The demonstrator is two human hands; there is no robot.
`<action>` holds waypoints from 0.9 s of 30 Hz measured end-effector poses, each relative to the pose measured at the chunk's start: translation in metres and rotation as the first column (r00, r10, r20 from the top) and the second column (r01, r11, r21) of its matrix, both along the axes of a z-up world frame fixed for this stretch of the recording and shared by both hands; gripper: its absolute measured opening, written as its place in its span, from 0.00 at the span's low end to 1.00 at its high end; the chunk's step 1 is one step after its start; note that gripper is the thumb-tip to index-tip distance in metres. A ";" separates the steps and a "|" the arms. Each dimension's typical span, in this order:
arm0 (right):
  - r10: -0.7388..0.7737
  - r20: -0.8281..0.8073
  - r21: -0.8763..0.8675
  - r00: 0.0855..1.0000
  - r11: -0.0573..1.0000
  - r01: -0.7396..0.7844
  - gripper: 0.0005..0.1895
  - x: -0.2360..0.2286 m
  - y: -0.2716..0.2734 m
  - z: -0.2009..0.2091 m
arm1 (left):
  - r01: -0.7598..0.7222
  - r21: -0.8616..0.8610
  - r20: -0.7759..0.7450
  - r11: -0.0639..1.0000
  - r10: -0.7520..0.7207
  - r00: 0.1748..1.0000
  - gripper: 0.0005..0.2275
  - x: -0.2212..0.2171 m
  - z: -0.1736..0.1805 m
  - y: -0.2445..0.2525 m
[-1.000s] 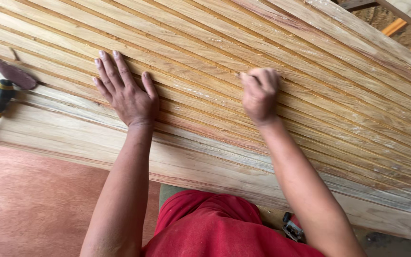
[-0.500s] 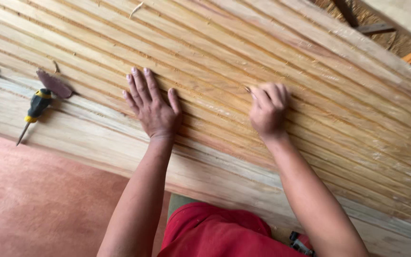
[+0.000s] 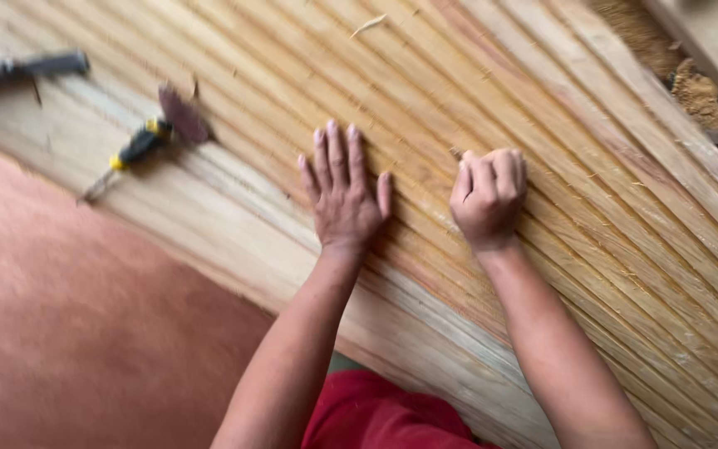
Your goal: The person sands a large wooden board with a sanding block, moving it back and forth along the grain. The person occasionally pauses to wipe the surface with their hand to check smoothness.
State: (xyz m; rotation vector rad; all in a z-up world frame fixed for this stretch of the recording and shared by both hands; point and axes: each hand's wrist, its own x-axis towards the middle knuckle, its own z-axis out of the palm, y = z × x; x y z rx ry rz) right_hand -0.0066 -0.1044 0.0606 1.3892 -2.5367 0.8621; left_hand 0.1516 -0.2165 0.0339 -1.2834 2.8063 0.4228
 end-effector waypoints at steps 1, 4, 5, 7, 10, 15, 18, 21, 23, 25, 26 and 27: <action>0.029 0.032 0.025 0.999 0.999 -0.030 0.03 0.006 -0.002 -0.004 | -0.013 0.024 0.001 1.000 0.013 1.000 0.33 0.003 0.005 0.005; 0.019 0.039 0.020 0.999 1.000 -0.020 0.03 0.011 -0.066 -0.028 | 0.009 -0.012 -0.041 1.000 -0.010 0.999 0.33 -0.002 0.011 -0.006; 0.020 0.033 0.008 0.999 1.000 -0.020 0.04 0.007 -0.099 -0.033 | 0.015 -0.046 -0.064 0.999 -0.018 0.998 0.33 -0.012 0.009 -0.020; -0.015 0.043 0.020 0.999 1.000 0.014 0.04 0.012 -0.109 -0.034 | 0.008 -0.040 -0.049 0.999 -0.010 0.999 0.33 -0.005 0.010 -0.006; -0.029 0.049 0.035 0.998 0.999 0.028 0.03 0.017 -0.072 -0.023 | 0.008 -0.011 -0.045 1.000 -0.009 0.999 0.34 0.004 0.003 0.002; -0.085 0.003 0.061 0.996 0.995 0.085 0.04 0.011 -0.004 -0.030 | -0.003 -0.001 -0.028 1.000 0.003 1.000 0.34 0.004 -0.005 -0.003; -0.086 -0.047 0.040 0.995 0.995 0.088 0.04 0.012 -0.048 -0.055 | 0.013 -0.025 -0.017 1.000 -0.013 1.000 0.34 0.001 -0.003 0.000; -0.080 -0.005 0.021 0.997 0.997 0.080 0.06 0.013 -0.096 -0.059 | 0.036 -0.041 0.011 0.999 -0.035 0.999 0.34 0.001 0.000 0.000; -0.053 0.033 -0.010 0.998 0.999 0.054 0.05 0.013 -0.089 -0.046 | 0.031 -0.041 0.018 0.999 -0.030 0.999 0.34 0.004 0.001 0.000; -0.046 -0.037 -0.023 0.998 0.999 0.045 0.03 0.006 -0.060 -0.028 | 0.019 -0.026 0.002 0.999 -0.019 1.000 0.34 -0.001 -0.002 -0.003; -0.063 -0.010 -0.003 0.998 0.998 0.063 0.03 0.004 -0.046 -0.023 | 0.012 -0.014 0.001 1.000 -0.012 1.000 0.35 -0.002 -0.002 -0.004; -0.079 0.017 0.019 0.997 0.997 0.079 0.05 0.002 -0.041 -0.021 | 0.013 -0.014 -0.008 1.000 -0.013 1.000 0.34 -0.002 -0.004 -0.006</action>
